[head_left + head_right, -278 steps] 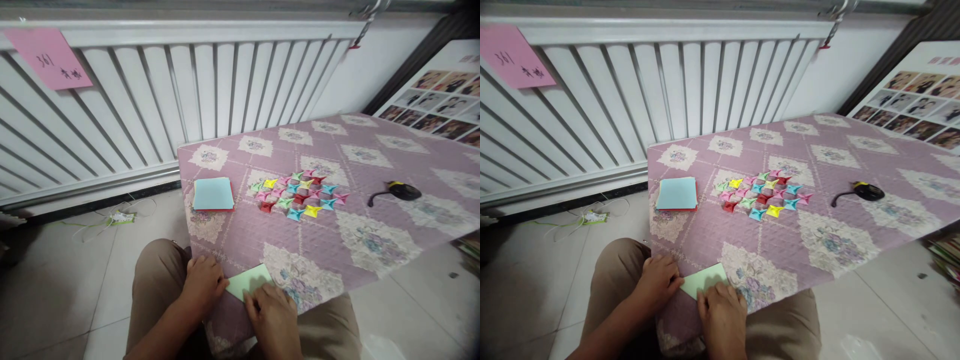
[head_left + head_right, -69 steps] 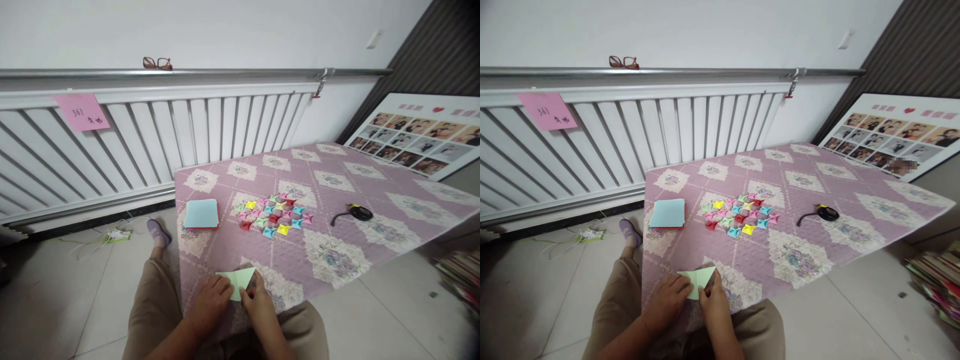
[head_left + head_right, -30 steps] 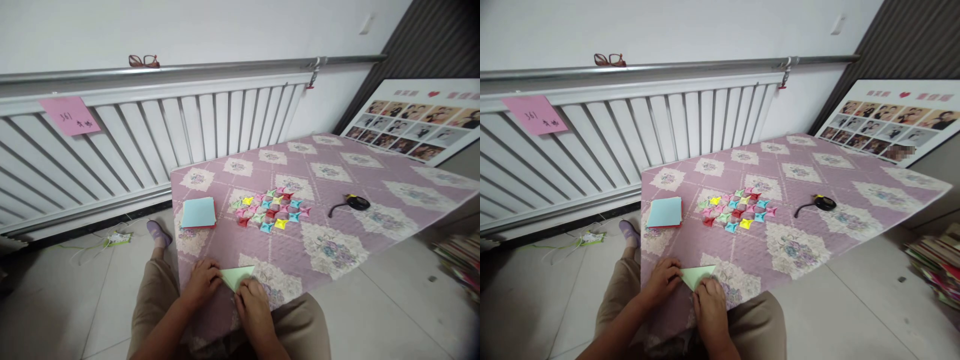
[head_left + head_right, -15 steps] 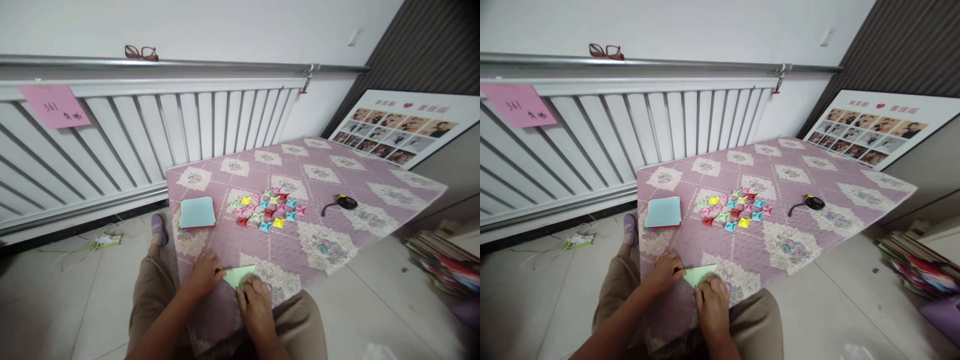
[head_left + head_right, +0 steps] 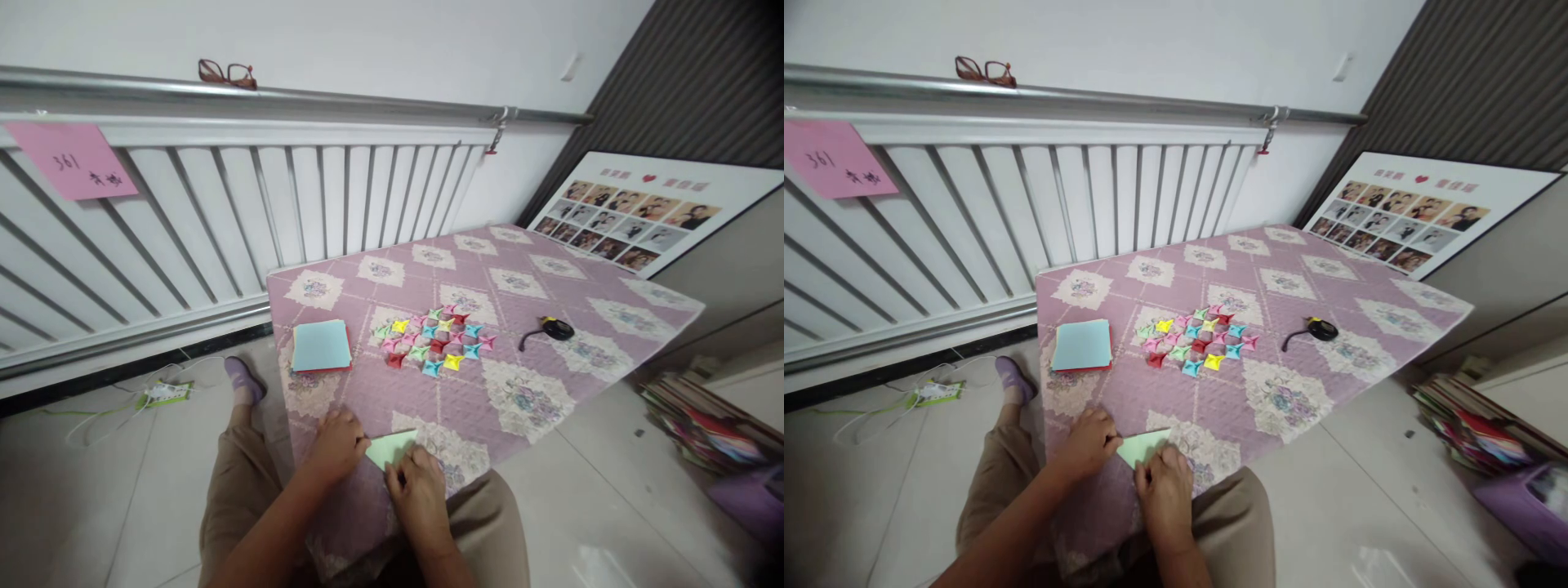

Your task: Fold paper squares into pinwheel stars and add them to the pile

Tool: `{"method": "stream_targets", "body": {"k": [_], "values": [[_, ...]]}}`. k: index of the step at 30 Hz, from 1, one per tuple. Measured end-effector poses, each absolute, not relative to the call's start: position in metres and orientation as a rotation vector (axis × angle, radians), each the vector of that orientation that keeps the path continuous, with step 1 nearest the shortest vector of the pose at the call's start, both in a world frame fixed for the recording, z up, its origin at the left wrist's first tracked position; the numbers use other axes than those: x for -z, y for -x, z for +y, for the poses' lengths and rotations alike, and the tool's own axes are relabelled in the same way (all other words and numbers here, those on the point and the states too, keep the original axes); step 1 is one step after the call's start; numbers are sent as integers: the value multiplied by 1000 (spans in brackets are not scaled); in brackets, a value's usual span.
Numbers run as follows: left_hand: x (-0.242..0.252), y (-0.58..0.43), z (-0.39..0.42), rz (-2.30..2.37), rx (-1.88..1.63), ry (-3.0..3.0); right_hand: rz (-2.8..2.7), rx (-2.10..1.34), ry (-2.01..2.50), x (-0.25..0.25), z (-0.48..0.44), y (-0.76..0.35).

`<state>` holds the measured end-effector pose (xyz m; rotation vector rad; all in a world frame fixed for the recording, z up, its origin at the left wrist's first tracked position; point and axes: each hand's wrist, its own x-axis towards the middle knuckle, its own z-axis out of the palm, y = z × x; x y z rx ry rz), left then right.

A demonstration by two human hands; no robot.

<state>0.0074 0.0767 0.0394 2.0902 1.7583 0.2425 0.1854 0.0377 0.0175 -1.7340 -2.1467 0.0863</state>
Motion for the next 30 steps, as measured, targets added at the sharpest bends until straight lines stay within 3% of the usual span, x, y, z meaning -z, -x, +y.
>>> {"method": "stream_targets", "body": {"k": [30], "values": [[-38,-12,87,1716,59,-2218,-2167,-187,1863,-23,43,-185]]}}
